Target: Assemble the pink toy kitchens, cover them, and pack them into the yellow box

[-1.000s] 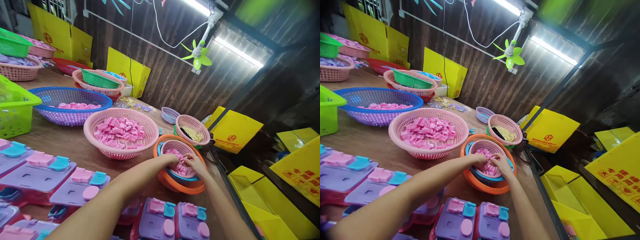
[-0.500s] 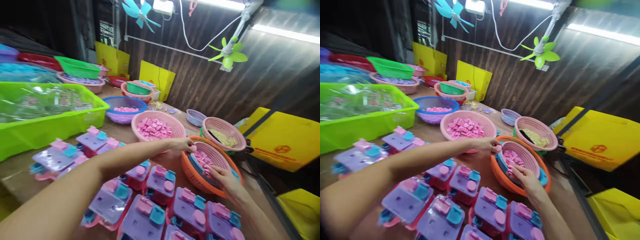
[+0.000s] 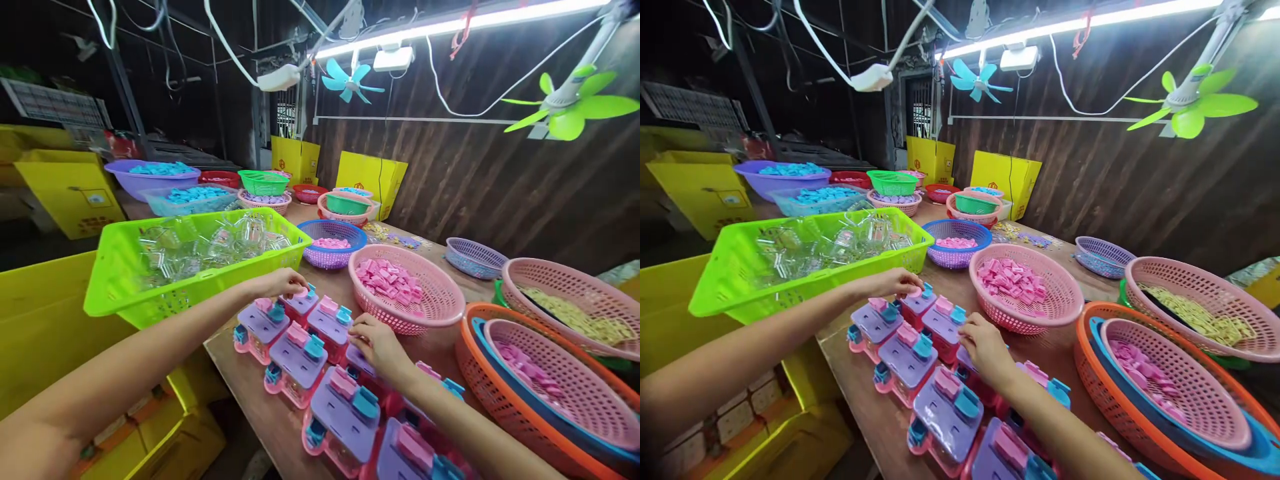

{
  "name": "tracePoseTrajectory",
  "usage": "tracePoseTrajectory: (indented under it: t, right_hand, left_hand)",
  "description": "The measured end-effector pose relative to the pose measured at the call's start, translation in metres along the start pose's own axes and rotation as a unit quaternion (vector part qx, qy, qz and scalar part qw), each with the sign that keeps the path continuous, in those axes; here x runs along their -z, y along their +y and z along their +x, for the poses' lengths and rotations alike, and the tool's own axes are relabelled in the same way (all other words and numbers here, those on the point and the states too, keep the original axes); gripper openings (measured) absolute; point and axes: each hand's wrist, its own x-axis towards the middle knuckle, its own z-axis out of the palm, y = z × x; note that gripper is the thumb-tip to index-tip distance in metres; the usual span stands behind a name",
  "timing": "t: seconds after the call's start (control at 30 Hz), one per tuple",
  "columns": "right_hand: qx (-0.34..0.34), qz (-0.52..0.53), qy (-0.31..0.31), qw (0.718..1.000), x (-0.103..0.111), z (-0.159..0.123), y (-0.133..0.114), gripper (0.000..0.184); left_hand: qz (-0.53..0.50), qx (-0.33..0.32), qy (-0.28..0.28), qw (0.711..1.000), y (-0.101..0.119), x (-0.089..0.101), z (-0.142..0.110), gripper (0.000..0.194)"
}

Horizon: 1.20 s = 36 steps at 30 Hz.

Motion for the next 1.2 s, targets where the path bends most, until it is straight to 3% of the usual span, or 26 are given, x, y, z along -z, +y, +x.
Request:
tracePoseTrajectory:
  t: [0.13,0.3,0.6,0.93,1.2]
  right_hand:
    - [0.042,-0.088,0.015,0.995,-0.039,0.021,0.010,0.016]
    - [0.032,-0.109,0.023,0.993,-0.055,0.019,0.023,0.018]
    - [0.029,-0.171,0.007,0.985,-0.059,0.015,0.020,0.023]
    - [0.065,-0.264,-0.016,0.962,-0.059,0.013,0.022,0.028]
    - [0.085,-0.320,-0.029,0.943,-0.059,0.013,0.023,0.026]
  left_hand:
    - [0.058,0.022,0.052,0.997,-0.022,-0.006,0.003,0.026]
    - [0.054,0.005,0.098,0.994,-0.033,-0.017,0.011,0.011]
    - [-0.011,0.056,0.076,0.996,-0.045,-0.026,0.026,0.019]
    - [-0.049,0.159,0.069,0.984,-0.023,-0.027,0.017,0.012]
    - [-0.002,0.234,0.062,0.970,-0.011,-0.021,0.020,0.019]
